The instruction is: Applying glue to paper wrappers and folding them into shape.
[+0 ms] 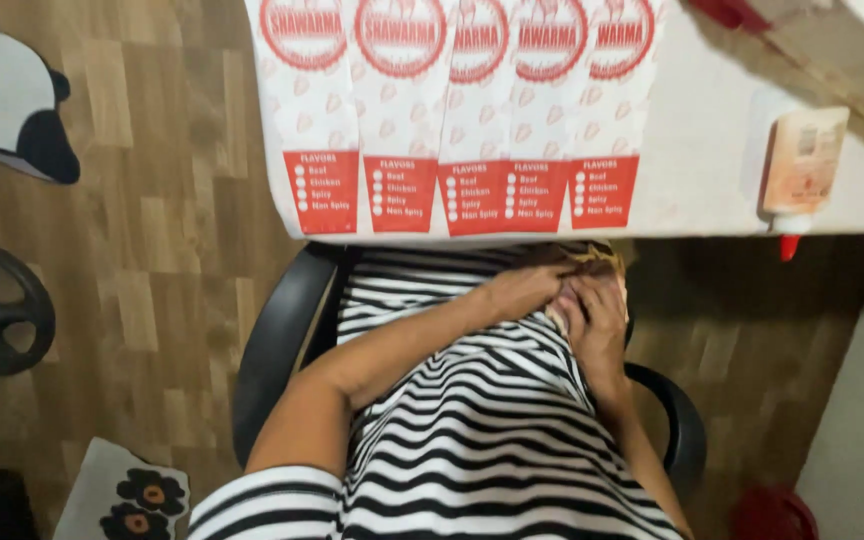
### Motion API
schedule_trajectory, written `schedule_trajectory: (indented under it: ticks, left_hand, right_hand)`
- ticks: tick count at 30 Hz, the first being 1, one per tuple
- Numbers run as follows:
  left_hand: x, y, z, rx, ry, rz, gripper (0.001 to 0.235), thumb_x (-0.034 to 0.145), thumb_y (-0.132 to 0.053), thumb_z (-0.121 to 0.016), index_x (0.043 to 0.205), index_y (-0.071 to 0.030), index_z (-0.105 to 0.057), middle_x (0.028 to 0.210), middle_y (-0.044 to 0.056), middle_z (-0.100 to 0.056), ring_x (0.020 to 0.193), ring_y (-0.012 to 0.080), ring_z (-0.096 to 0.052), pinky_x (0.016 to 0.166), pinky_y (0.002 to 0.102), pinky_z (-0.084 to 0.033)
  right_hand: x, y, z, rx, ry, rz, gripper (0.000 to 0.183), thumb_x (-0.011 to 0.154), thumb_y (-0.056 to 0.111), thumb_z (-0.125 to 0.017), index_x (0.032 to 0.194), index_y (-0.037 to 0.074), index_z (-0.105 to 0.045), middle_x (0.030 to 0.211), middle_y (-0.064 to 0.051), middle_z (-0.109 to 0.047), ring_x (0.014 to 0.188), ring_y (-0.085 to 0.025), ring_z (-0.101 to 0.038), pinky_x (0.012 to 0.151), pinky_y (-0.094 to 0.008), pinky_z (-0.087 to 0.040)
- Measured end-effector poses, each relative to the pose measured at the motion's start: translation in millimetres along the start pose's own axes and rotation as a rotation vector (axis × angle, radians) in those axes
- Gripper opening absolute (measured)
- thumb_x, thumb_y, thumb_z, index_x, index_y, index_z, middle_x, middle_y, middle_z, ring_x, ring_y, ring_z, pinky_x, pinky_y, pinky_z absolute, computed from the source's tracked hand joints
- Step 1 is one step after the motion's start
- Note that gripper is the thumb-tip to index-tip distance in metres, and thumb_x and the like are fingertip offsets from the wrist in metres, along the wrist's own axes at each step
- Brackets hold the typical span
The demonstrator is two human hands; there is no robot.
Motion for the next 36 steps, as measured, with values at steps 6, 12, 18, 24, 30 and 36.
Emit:
schedule_trajectory:
  ticks: [6, 12, 18, 24, 30, 36]
  left_hand:
    - [-10, 51, -45, -0.226, 0.086, 0.198, 0.045, 0.102, -0.05, -0.046, 0.105, -0.008, -0.061, 0.094, 0.023, -0.071, 0.091, 0.046, -0.072, 0.076, 0.053, -0.058]
    - [-17, 61, -58, -0.331, 0.02, 0.345, 0.046, 0.104, -0.045, -0.05, 0.127, -0.006, -0.057, 0.119, 0.028, -0.069, 0.118, 0.0445, -0.065, 0.105, 0.052, -0.052]
    - [6, 93, -87, -0.106, 0.057, 0.517, 0.05, 0.102, -0.053, -0.048, 0.131, -0.017, -0.066, 0.129, 0.016, -0.07, 0.125, 0.0307, -0.065, 0.108, 0.04, -0.053]
    - [-11, 130, -115, -0.195, 0.188, 0.66, 0.058, 0.101, -0.065, -0.036, 0.143, -0.029, -0.053, 0.149, 0.003, -0.058, 0.139, 0.0249, -0.053, 0.121, 0.041, -0.041]
    - [-19, 75, -58, -0.205, -0.034, 0.223, 0.029, 0.099, -0.041, -0.055, 0.113, -0.016, -0.057, 0.097, 0.011, -0.072, 0.097, 0.0344, -0.073, 0.081, 0.047, -0.061]
    - [-75, -41, 69, -0.055, -0.47, -0.197, 0.034, 0.106, -0.031, -0.053, 0.081, -0.009, -0.059, 0.076, 0.007, -0.061, 0.075, 0.0283, -0.068, 0.07, 0.038, -0.056]
  right_hand:
    - [-11, -8, -9, -0.028, -0.218, -0.098, 0.016, 0.084, 0.022, -0.092, 0.087, 0.013, -0.079, 0.074, 0.003, -0.06, 0.074, -0.022, -0.063, 0.083, -0.031, -0.045]
    - [-27, -36, -17, -0.004, -0.288, -0.237, 0.028, 0.071, 0.036, -0.099, 0.083, 0.018, -0.081, 0.071, 0.004, -0.063, 0.068, -0.019, -0.062, 0.073, -0.027, -0.051]
    - [-42, -85, -31, 0.357, -0.213, -0.773, 0.024, 0.072, 0.015, -0.098, 0.086, 0.015, -0.078, 0.072, -0.001, -0.069, 0.06, -0.007, -0.058, 0.058, -0.022, -0.048]
    - [-34, -89, -17, 0.525, -0.141, -0.776, 0.017, 0.084, 0.004, -0.086, 0.095, 0.009, -0.075, 0.076, 0.001, -0.069, 0.066, -0.002, -0.063, 0.061, -0.015, -0.051]
    - [0, -44, 10, 0.369, 0.002, -0.543, 0.009, 0.104, -0.003, -0.067, 0.101, 0.0, -0.076, 0.086, -0.014, -0.075, 0.08, -0.019, -0.072, 0.078, -0.033, -0.056]
    - [61, 47, 53, 0.148, -0.093, -0.082, 0.01, 0.091, 0.004, -0.09, 0.09, 0.009, -0.081, 0.084, -0.003, -0.076, 0.077, -0.023, -0.072, 0.076, -0.032, -0.055]
Point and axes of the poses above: each hand's wrist, its own x-axis towards the middle knuckle, its own z-axis out of the back of the hand, y = z × x, the point moved 4 cm from there along x, towards the middle knuckle
